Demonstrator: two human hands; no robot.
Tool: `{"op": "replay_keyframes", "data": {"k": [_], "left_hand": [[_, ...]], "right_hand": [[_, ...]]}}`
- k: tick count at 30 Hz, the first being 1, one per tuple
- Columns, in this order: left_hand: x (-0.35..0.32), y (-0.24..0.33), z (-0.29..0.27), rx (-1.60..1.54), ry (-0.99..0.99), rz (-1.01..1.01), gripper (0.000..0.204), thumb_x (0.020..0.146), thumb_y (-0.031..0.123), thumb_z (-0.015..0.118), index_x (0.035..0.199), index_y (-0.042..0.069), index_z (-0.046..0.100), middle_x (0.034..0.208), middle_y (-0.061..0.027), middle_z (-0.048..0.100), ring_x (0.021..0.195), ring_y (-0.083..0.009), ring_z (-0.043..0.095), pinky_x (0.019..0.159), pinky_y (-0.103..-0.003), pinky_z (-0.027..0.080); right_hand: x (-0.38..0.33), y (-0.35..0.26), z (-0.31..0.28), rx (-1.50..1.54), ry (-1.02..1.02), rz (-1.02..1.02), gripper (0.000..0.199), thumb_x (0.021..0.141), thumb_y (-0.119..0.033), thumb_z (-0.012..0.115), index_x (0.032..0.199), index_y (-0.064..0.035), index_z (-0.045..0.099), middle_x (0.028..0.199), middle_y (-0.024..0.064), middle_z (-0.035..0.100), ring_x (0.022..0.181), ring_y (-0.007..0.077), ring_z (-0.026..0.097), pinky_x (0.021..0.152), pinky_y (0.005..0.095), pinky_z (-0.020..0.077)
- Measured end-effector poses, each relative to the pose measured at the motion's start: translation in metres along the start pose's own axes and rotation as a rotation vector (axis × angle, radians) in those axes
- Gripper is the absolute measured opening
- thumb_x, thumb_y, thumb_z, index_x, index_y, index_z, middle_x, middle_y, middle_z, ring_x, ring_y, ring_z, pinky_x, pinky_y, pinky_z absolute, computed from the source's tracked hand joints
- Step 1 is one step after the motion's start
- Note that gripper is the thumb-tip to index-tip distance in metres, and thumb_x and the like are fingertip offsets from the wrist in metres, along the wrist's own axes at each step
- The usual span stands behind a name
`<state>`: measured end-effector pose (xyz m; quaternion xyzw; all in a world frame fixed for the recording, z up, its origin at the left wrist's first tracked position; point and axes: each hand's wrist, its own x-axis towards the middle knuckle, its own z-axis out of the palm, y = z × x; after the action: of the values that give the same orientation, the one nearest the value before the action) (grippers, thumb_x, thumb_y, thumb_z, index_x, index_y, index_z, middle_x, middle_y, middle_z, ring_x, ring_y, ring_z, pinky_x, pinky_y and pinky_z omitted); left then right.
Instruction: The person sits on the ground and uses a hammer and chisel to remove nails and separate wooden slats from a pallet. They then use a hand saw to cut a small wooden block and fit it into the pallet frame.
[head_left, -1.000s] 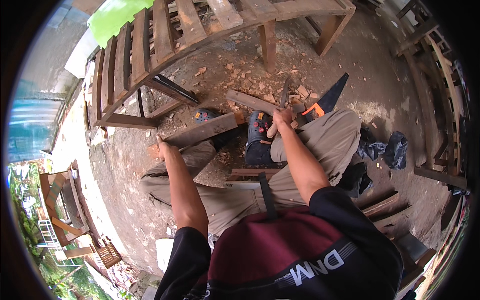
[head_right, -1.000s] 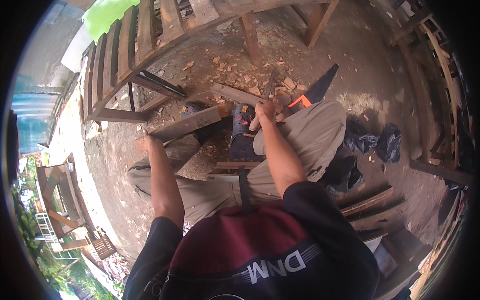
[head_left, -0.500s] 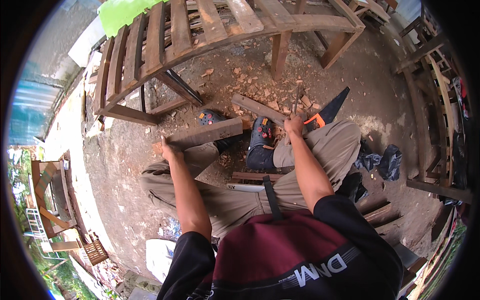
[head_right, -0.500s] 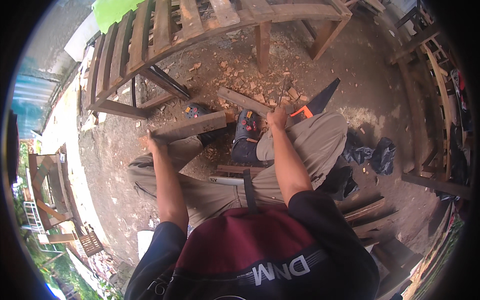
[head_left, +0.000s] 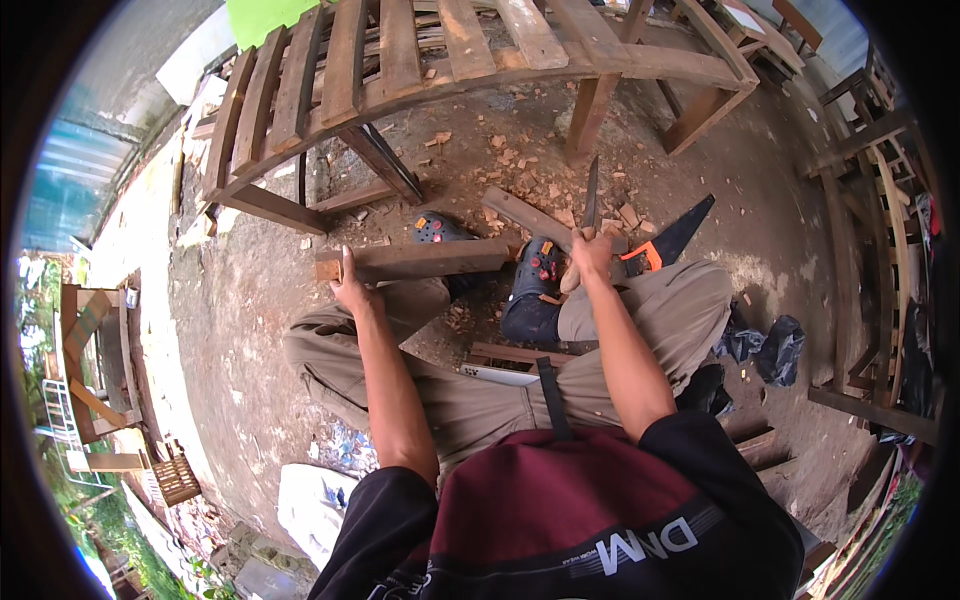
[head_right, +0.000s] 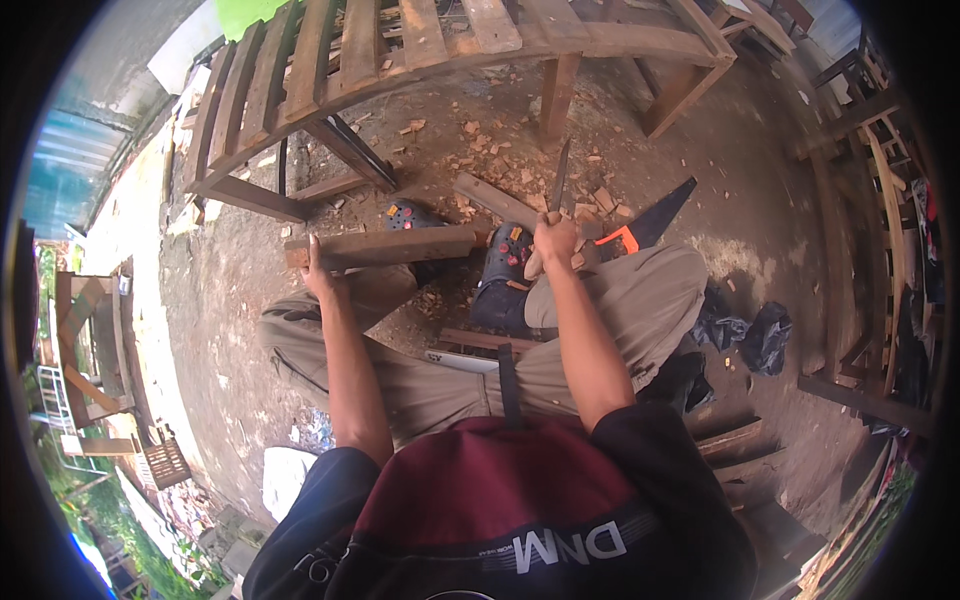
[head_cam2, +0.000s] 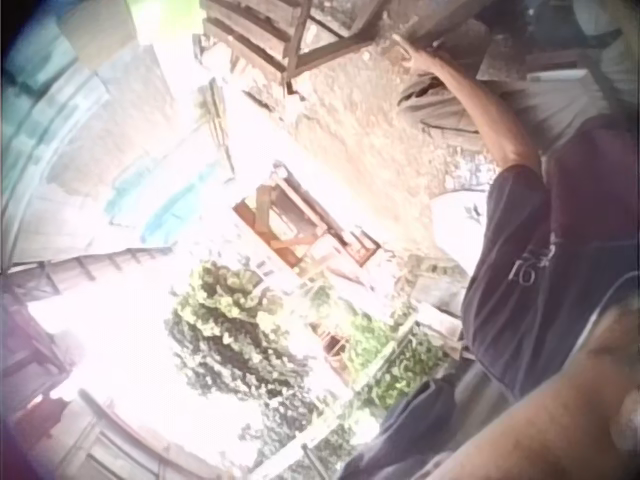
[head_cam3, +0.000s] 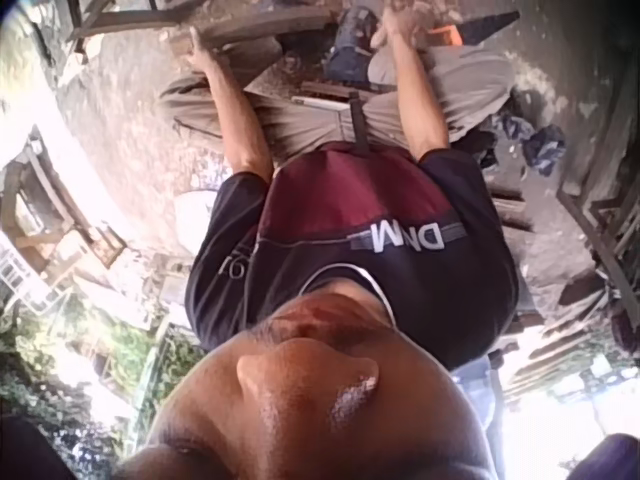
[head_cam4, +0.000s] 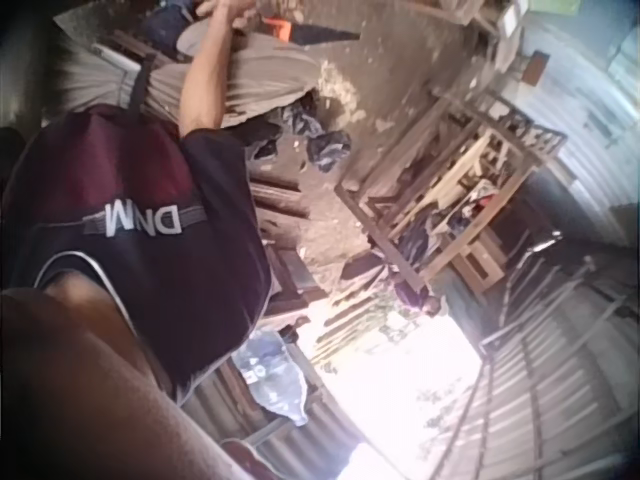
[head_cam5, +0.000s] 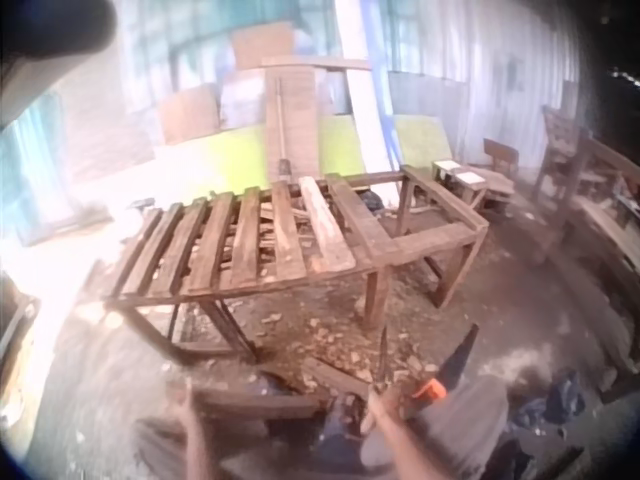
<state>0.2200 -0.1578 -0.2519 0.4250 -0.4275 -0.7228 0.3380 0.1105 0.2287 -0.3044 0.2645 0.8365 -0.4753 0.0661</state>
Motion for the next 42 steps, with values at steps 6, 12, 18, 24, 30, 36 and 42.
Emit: {"op": "replay_keyframes", "data": {"k": [6, 12, 18, 24, 30, 36, 42], "left_hand": [[-0.018, 0.01, 0.015, -0.11, -0.088, 0.053, 0.07, 0.079, 0.014, 0.085, 0.134, 0.003, 0.046, 0.113, -0.0101, 0.061, 0.092, -0.0216, 0.066, 0.07, -0.032, 0.056], [-0.065, 0.029, 0.087, 0.051, -0.176, 0.238, 0.079, 0.075, 0.012, 0.088, 0.135, 0.0, 0.038, 0.118, -0.0106, 0.055, 0.104, -0.0195, 0.06, 0.088, -0.033, 0.052], [-0.103, 0.037, 0.156, 0.276, -0.278, 0.506, 0.086, 0.077, 0.027, 0.087, 0.137, -0.005, 0.034, 0.125, -0.0149, 0.049, 0.116, -0.0239, 0.051, 0.1, -0.036, 0.042], [-0.108, 0.016, 0.172, 0.259, -0.382, 0.559, 0.05, 0.102, 0.031, 0.057, 0.133, -0.005, 0.042, 0.119, -0.0189, 0.054, 0.109, -0.0239, 0.054, 0.097, -0.039, 0.043], [-0.105, 0.051, 0.163, 0.727, -0.492, 0.691, 0.049, 0.102, 0.023, 0.056, 0.145, 0.003, 0.045, 0.094, -0.018, 0.069, 0.078, -0.0257, 0.068, 0.072, -0.036, 0.053], [-0.102, 0.064, 0.157, 0.688, -0.502, 0.632, 0.045, 0.104, 0.021, 0.051, 0.148, 0.011, 0.047, 0.123, -0.0219, 0.065, 0.096, -0.0306, 0.07, 0.081, -0.037, 0.054], [-0.138, 0.072, 0.128, 0.622, -0.596, 0.277, 0.045, 0.105, 0.022, 0.049, 0.15, 0.017, 0.047, 0.117, -0.0127, 0.064, 0.099, -0.0184, 0.066, 0.078, -0.031, 0.056]], "right_hand": [[-0.063, -0.026, -0.012, 0.582, -0.237, 0.155, 0.021, 0.097, -0.02, 0.065, 0.083, -0.0066, 0.056, 0.071, 0.0038, 0.059, 0.053, 0.0117, 0.056, 0.042, 0.0291, 0.0455], [-0.123, -0.036, -0.049, 0.391, -0.332, -0.08, 0.027, 0.097, -0.025, 0.066, 0.083, -0.0047, 0.055, 0.063, 0.0031, 0.056, 0.047, 0.0112, 0.052, 0.043, 0.0296, 0.0435], [-0.169, -0.02, -0.087, 0.187, -0.16, -0.444, 0.029, 0.093, -0.024, 0.07, 0.089, 0.0023, 0.057, 0.061, 0.0091, 0.054, 0.054, 0.0157, 0.051, 0.055, 0.0359, 0.0443], [-0.168, -0.026, -0.095, 0.211, -0.134, -0.47, 0.027, 0.092, -0.022, 0.07, 0.095, 0.0028, 0.058, 0.063, 0.0122, 0.058, 0.058, 0.022, 0.058, 0.058, 0.0367, 0.0468], [-0.159, -0.032, -0.096, 0.186, -0.098, -0.641, 0.027, 0.092, -0.022, 0.069, 0.096, 0.0027, 0.059, 0.068, 0.0173, 0.064, 0.061, 0.0348, 0.064, 0.058, 0.0395, 0.0489], [-0.168, -0.042, -0.08, 0.098, -0.186, -0.529, 0.029, 0.093, -0.023, 0.07, 0.104, 0.0023, 0.063, 0.07, 0.0152, 0.066, 0.06, 0.0275, 0.067, 0.058, 0.0377, 0.0497], [-0.184, -0.088, -0.063, 0.237, -0.313, -0.687, 0.029, 0.093, -0.021, 0.07, 0.107, 0.0033, 0.062, 0.084, 0.0206, 0.07, 0.076, 0.0334, 0.072, 0.066, 0.0383, 0.0536]]}}
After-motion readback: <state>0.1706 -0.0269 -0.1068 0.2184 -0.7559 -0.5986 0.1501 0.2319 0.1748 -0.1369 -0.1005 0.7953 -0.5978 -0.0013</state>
